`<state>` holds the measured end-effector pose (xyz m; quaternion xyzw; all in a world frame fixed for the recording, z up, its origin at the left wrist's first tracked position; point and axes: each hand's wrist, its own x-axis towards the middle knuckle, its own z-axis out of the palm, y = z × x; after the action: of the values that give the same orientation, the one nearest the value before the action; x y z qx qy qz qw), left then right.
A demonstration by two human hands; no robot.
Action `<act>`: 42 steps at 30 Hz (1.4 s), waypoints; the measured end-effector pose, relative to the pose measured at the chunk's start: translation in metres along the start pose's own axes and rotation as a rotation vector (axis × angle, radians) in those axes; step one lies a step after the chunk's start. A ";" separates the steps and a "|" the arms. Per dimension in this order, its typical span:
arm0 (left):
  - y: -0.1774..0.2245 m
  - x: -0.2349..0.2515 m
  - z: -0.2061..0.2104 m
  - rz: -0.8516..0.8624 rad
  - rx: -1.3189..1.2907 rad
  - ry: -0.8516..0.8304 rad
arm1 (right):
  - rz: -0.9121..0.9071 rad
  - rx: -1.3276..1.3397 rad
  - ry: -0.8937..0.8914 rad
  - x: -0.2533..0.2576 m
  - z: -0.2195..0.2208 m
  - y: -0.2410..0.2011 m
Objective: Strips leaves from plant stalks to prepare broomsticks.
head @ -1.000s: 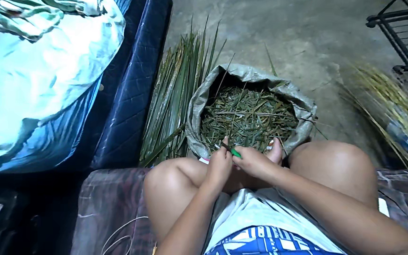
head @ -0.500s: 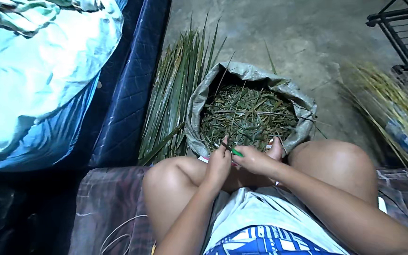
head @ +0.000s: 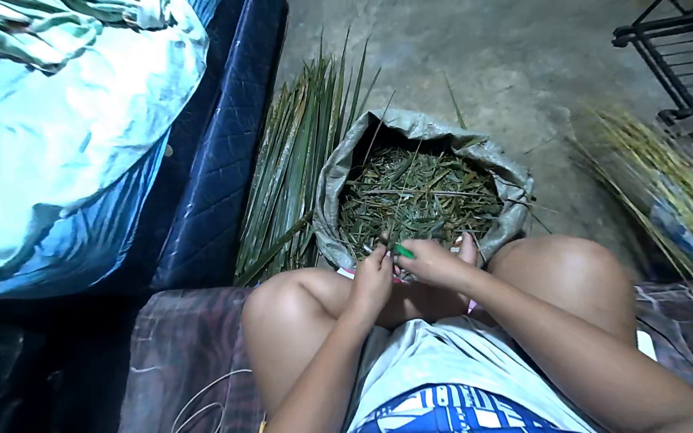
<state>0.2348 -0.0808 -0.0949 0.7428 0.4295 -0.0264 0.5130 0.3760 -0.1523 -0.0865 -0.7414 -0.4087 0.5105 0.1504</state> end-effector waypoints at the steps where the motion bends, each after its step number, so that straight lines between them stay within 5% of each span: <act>1: 0.001 -0.001 -0.001 -0.002 -0.004 0.002 | -0.009 0.014 -0.024 -0.003 0.005 -0.002; 12: 0.002 -0.007 0.007 0.035 0.030 -0.040 | 0.235 -0.183 0.324 0.029 -0.027 0.015; 18: 0.003 -0.006 -0.005 -0.017 -0.251 -0.048 | -0.003 -0.148 0.109 0.001 -0.002 0.002; 24: 0.004 -0.011 -0.008 0.011 -0.481 -0.133 | 0.175 -0.114 0.348 0.024 -0.035 0.021; 27: 0.002 -0.008 -0.005 0.008 -0.386 -0.083 | 0.141 -0.067 0.351 0.017 -0.041 0.016; 31: 0.001 -0.008 -0.002 0.037 -0.048 0.018 | 0.038 -0.159 0.092 -0.004 -0.013 -0.004; 35: 0.003 -0.012 0.001 0.063 0.126 0.036 | 0.182 -0.191 0.227 0.009 -0.024 0.007; 38: 0.004 -0.014 0.002 0.076 0.153 0.055 | 0.190 -0.061 0.326 0.021 -0.040 0.021; 42: 0.004 -0.012 0.004 0.083 0.115 0.001 | -0.034 0.273 0.201 0.016 -0.021 0.012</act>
<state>0.2314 -0.0920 -0.0880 0.7882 0.3962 -0.0294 0.4701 0.4019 -0.1431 -0.0951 -0.7544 -0.3309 0.4819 0.2986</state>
